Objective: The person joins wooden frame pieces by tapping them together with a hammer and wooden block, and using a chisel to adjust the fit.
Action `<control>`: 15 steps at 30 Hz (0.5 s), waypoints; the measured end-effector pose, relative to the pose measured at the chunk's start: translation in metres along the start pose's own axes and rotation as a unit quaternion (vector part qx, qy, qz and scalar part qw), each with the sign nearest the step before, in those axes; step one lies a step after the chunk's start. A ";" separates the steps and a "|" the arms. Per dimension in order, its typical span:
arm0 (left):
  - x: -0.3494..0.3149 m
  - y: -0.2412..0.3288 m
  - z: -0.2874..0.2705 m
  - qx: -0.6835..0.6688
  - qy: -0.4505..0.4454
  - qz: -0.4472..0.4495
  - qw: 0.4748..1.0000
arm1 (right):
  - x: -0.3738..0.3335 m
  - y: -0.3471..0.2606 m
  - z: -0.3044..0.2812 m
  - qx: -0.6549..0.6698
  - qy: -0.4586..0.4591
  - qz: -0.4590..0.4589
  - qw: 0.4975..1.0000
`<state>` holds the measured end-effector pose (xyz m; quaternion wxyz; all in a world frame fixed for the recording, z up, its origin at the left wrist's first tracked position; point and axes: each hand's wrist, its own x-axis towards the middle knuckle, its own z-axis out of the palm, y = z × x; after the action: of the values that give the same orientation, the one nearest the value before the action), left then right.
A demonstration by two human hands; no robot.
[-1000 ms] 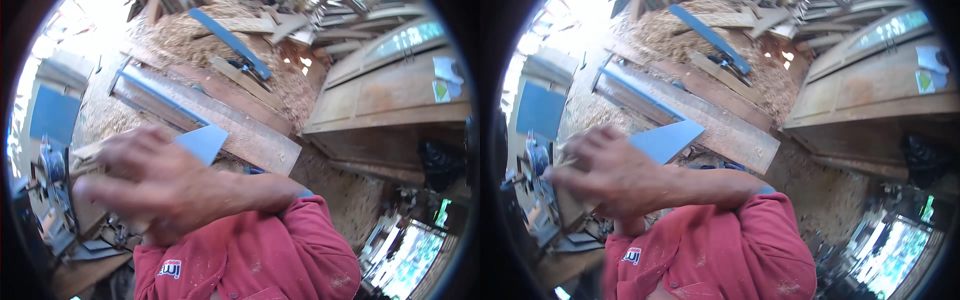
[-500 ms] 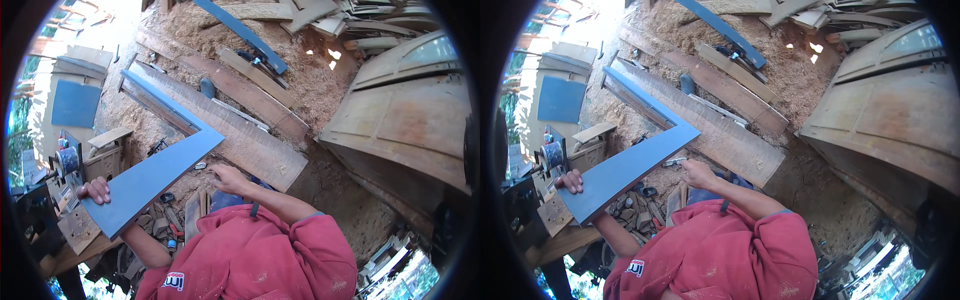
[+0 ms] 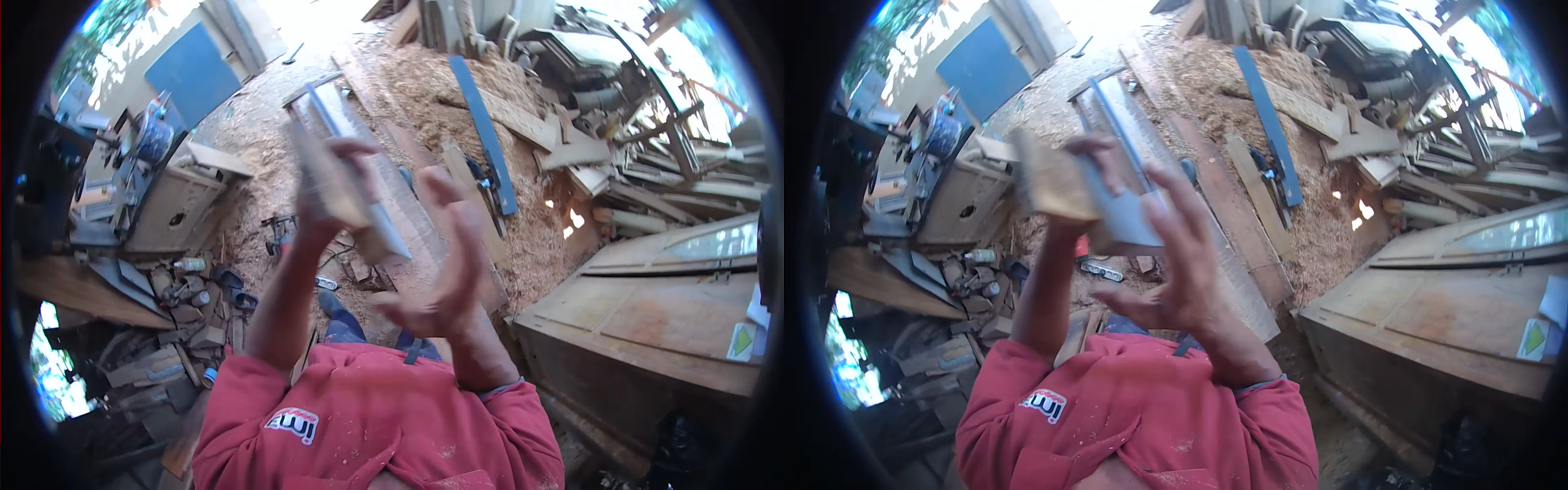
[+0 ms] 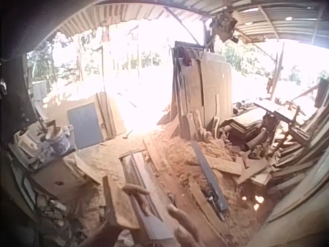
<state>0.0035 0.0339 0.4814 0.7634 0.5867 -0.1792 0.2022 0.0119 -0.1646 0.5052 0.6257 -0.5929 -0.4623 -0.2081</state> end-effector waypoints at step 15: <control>-0.232 0.064 -0.374 0.151 0.304 -0.295 0.893 | 0.045 -0.021 0.089 -0.422 0.305 0.160 0.839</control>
<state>-0.2144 0.3879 0.3227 0.7075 0.6305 0.2756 0.1611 -0.0126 -0.0728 0.5421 0.4491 -0.7717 -0.0137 -0.4502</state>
